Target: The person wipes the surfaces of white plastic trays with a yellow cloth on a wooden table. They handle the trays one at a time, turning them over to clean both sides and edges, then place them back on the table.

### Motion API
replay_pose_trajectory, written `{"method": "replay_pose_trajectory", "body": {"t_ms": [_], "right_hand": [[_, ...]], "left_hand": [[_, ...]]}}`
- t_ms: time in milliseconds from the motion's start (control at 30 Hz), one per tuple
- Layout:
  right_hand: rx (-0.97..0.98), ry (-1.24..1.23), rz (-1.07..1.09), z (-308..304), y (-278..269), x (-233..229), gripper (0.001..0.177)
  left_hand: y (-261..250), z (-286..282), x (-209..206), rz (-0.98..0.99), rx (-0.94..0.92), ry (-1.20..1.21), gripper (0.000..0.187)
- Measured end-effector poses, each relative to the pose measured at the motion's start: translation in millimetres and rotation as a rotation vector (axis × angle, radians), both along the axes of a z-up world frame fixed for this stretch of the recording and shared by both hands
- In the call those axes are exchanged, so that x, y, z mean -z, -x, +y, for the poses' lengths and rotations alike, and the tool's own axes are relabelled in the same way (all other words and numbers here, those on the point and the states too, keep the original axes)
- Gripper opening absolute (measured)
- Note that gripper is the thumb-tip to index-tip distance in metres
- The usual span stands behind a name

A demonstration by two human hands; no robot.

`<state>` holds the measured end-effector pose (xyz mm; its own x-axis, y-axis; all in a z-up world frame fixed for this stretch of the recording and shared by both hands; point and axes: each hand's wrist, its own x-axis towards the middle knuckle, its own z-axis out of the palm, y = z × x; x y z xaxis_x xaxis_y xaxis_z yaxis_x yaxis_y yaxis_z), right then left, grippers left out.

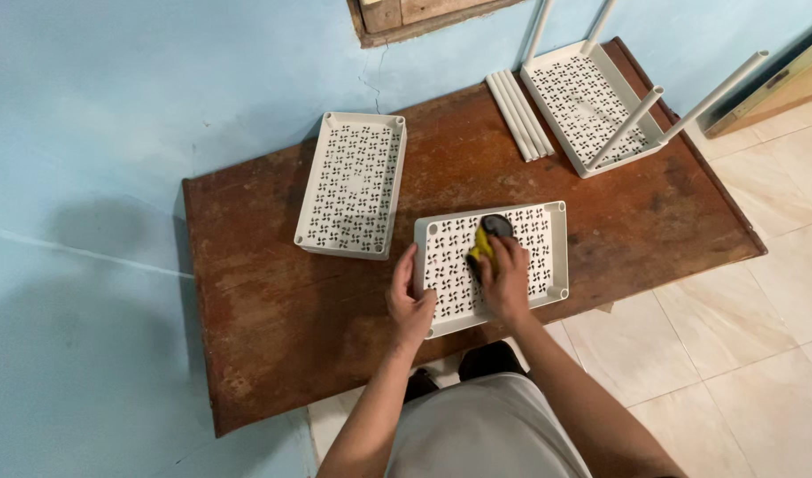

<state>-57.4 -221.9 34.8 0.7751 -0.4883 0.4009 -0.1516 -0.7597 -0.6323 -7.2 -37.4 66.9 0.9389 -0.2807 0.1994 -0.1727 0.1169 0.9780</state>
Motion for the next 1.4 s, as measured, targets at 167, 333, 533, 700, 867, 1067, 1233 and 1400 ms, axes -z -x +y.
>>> {"method": "replay_pose_trajectory", "body": {"t_ms": [167,333,533,700,867,1067,1233,1400], "right_hand": [[-0.209,-0.010,-0.278,85,-9,-49,0.043],[-0.345,0.136,-0.314,78,-16,-50,0.042],[-0.009,-0.057,-0.108,45,22,9,0.030],[-0.004,-0.112,-0.135,78,20,4,0.030],[-0.266,-0.036,-0.326,111,5,-35,0.033],[-0.103,-0.087,-0.335,61,-13,-40,0.029],[0.114,-0.385,-0.205,10,3,-9,0.020],[0.187,-0.307,-0.475,-25,24,-41,0.017]], "left_hand": [[8,14,-26,-0.159,-0.086,-0.053,0.079],[-4,54,-35,-0.244,-0.096,-0.151,0.079],[7,77,-21,-0.129,-0.166,-0.161,0.085],[19,65,-34,-0.123,-0.173,-0.196,0.084],[21,51,-49,-0.481,-0.186,-0.261,0.085],[15,55,-48,-0.402,-0.157,-0.286,0.090],[18,68,-33,-0.420,-0.253,-0.262,0.089],[13,67,-41,-0.479,-0.351,-0.353,0.068]]}}
